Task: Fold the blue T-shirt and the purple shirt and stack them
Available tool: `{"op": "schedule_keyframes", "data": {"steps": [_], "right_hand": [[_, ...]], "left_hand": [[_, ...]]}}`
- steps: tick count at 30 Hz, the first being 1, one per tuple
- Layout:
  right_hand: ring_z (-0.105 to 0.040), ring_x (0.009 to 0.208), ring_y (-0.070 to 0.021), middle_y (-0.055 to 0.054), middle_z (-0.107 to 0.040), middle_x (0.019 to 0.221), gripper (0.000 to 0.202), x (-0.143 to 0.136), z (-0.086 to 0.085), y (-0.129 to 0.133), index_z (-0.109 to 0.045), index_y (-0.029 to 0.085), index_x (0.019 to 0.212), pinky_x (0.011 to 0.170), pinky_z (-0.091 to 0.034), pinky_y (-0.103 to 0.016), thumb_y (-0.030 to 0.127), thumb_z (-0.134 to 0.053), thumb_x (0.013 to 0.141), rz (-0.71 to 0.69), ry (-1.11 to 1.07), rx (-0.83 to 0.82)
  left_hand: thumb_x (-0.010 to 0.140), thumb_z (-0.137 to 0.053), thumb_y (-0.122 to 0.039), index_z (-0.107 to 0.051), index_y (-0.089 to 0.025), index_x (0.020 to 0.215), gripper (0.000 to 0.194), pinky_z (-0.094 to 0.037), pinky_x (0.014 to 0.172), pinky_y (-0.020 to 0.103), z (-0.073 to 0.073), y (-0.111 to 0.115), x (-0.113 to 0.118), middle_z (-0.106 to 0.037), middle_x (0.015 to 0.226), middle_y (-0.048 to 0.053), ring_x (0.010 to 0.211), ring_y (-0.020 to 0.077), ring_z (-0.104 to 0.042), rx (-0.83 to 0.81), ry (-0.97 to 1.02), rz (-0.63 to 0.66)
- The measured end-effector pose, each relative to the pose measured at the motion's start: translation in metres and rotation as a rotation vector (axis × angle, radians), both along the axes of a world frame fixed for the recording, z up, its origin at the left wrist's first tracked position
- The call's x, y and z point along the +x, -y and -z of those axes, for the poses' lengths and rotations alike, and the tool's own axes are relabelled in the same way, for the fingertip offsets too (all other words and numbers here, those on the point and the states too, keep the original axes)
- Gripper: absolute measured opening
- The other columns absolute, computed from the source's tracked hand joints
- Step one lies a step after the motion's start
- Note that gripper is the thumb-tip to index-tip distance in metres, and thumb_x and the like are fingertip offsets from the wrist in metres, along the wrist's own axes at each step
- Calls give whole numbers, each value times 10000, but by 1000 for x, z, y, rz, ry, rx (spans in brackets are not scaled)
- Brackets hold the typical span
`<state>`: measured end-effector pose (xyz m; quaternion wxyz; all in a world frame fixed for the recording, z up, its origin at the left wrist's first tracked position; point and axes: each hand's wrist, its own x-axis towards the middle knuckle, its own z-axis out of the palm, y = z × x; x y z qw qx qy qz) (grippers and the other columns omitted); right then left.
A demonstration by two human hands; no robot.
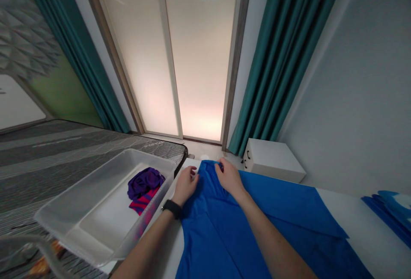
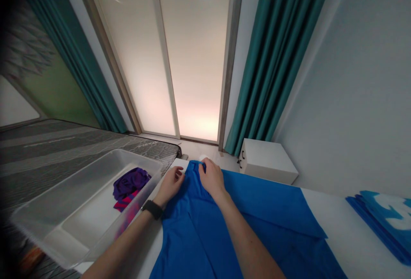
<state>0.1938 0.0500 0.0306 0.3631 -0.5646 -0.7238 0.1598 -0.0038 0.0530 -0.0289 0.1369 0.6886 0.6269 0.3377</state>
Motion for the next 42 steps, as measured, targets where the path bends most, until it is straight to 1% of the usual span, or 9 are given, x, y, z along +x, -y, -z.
{"op": "schedule_keyframes", "data": {"steps": [5, 11, 16, 20, 24, 30, 34, 39, 42], "right_hand": [[-570, 717, -177, -20, -653, 829, 154, -1, -6, 2, -572, 223, 875, 645, -339, -265, 277, -440, 934, -38, 7, 2], [-585, 752, -182, -21, -646, 831, 158, 6, -8, 3, -562, 215, 903, 678, -362, -272, 270, -422, 950, -42, 21, 25], [-607, 850, -200, -43, -670, 913, 146, 4, -13, 7, -566, 205, 974, 741, -377, -292, 236, -424, 958, -44, 40, 26], [-600, 867, -185, -32, -669, 942, 101, -8, -11, 14, -586, 211, 948, 776, -378, -297, 206, -485, 933, -158, 70, 35], [-580, 925, -190, -34, -655, 950, 93, -25, 6, 22, -614, 208, 941, 812, -374, -316, 204, -523, 920, -279, 211, 1], [-494, 1103, -237, -87, -605, 1191, 291, -33, 27, 31, -594, 211, 1208, 910, -390, -382, 245, -456, 953, -490, 398, -37], [-454, 1162, -262, -72, -542, 1363, 382, -30, 25, 34, -559, 219, 1289, 961, -388, -433, 191, -394, 946, -542, 436, -40], [-414, 1231, -276, -38, -482, 1445, 482, -27, 20, 36, -495, 303, 1377, 995, -374, -497, 165, -383, 929, -620, 465, -79], [-411, 1250, -285, -30, -473, 1447, 485, -25, 16, 37, -516, 374, 1355, 993, -373, -533, 174, -380, 935, -646, 485, -99]], "left_hand": [[852, -591, -353, -569, -106, 1216, 441, -449, 779, 319, -12, -39, 14, -664, 1016, 157, 927, 247, -622, -72, -161, 5], [838, -581, -221, -699, -174, 931, 158, -441, 684, 248, -23, -75, 12, -702, 830, 63, 770, 186, -640, -213, -230, 176], [823, -538, -141, -716, -176, 880, 190, -447, 756, 245, -29, -92, 6, -712, 853, 49, 835, 182, -638, -263, -241, 231], [805, -531, -140, -720, -153, 833, 191, -455, 695, 225, -26, -98, 3, -702, 763, 34, 758, 167, -637, -318, -204, 188], [811, -542, -179, -703, -155, 737, 178, -447, 644, 208, -19, -97, 3, -674, 661, 14, 709, 155, -629, -343, -147, 108], [812, -601, -186, -699, -144, 749, 124, -452, 650, 211, -11, -96, 4, -682, 679, 25, 744, 166, -638, -357, -58, 19], [861, -617, -243, -699, -123, 839, 147, -494, 719, 247, -9, -95, 4, -700, 791, 48, 826, 193, -648, -390, -9, -2], [925, -594, -358, -580, -156, 1200, 341, -541, 853, 423, -7, -96, 4, -601, 1202, 76, 1016, 232, -619, -427, 28, -3], [958, -518, -353, -658, -130, 1035, 274, -535, 790, 347, -7, -98, 6, -669, 1036, 80, 909, 207, -646, -422, 37, -13]]}}
